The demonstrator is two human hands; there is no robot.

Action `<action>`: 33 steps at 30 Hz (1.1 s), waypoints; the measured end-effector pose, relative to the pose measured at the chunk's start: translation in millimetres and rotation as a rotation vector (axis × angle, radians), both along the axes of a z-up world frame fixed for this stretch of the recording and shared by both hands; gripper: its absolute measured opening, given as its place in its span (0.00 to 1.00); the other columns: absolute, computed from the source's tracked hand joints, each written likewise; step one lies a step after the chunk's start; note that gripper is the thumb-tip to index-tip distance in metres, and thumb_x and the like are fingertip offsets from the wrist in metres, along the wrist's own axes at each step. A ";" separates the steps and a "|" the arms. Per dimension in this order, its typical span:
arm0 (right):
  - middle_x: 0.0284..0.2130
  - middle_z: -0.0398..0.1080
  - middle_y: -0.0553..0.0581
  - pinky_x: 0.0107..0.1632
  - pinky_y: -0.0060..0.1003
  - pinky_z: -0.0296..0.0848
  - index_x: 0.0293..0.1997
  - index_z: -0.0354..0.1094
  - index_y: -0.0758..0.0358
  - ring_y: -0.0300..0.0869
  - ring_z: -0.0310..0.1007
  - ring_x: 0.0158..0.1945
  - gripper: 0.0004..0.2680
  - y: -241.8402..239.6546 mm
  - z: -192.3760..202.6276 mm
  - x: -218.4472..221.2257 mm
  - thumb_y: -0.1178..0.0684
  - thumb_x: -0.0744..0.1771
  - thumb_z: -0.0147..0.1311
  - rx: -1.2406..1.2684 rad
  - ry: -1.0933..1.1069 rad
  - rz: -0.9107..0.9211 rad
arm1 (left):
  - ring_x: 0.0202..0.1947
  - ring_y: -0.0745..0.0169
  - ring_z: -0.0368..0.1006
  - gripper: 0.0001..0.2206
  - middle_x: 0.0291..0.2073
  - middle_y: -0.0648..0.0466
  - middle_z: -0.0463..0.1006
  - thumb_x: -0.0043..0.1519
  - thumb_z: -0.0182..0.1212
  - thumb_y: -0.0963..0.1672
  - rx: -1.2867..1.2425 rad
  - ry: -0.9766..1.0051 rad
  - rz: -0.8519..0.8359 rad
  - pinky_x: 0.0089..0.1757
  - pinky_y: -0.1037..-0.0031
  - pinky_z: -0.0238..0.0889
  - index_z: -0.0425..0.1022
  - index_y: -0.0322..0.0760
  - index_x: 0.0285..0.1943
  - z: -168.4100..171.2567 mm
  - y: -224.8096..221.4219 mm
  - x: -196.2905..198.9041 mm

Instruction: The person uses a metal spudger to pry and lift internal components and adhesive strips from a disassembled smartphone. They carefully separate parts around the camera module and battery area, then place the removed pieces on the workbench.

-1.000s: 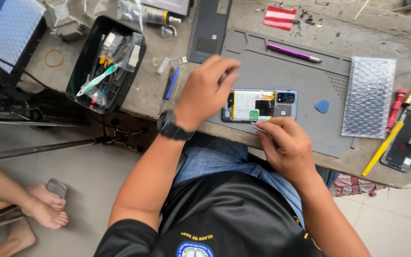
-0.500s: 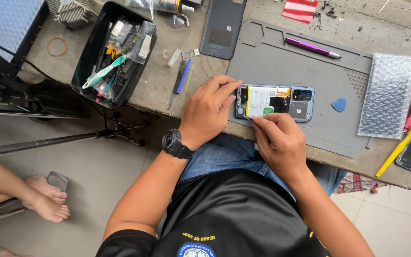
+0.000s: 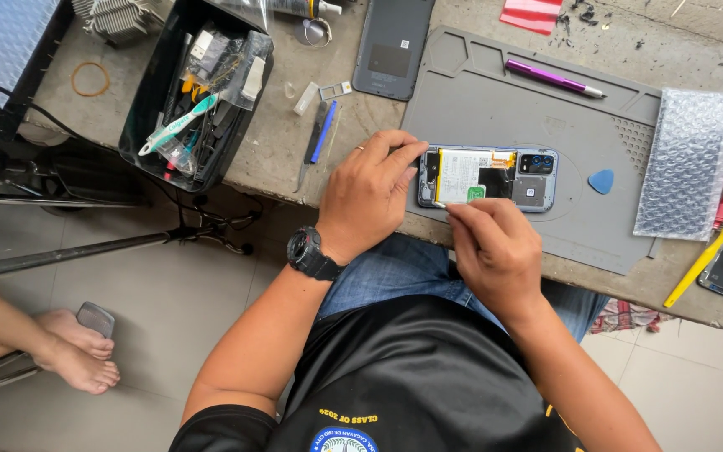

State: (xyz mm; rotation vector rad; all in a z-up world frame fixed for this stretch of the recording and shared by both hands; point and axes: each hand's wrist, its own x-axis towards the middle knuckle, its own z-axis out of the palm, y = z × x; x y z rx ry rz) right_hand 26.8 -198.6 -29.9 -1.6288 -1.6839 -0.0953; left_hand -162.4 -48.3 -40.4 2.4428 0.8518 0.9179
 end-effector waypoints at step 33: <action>0.41 0.78 0.53 0.47 0.49 0.82 0.50 0.83 0.58 0.56 0.81 0.47 0.03 57.2 2.1 20.8 0.61 0.74 0.67 -0.134 0.016 0.159 | 0.60 0.39 0.82 0.32 0.62 0.49 0.78 0.64 0.78 0.54 -0.044 0.024 -0.101 0.56 0.53 0.77 0.80 0.36 0.75 3.8 1.3 -7.1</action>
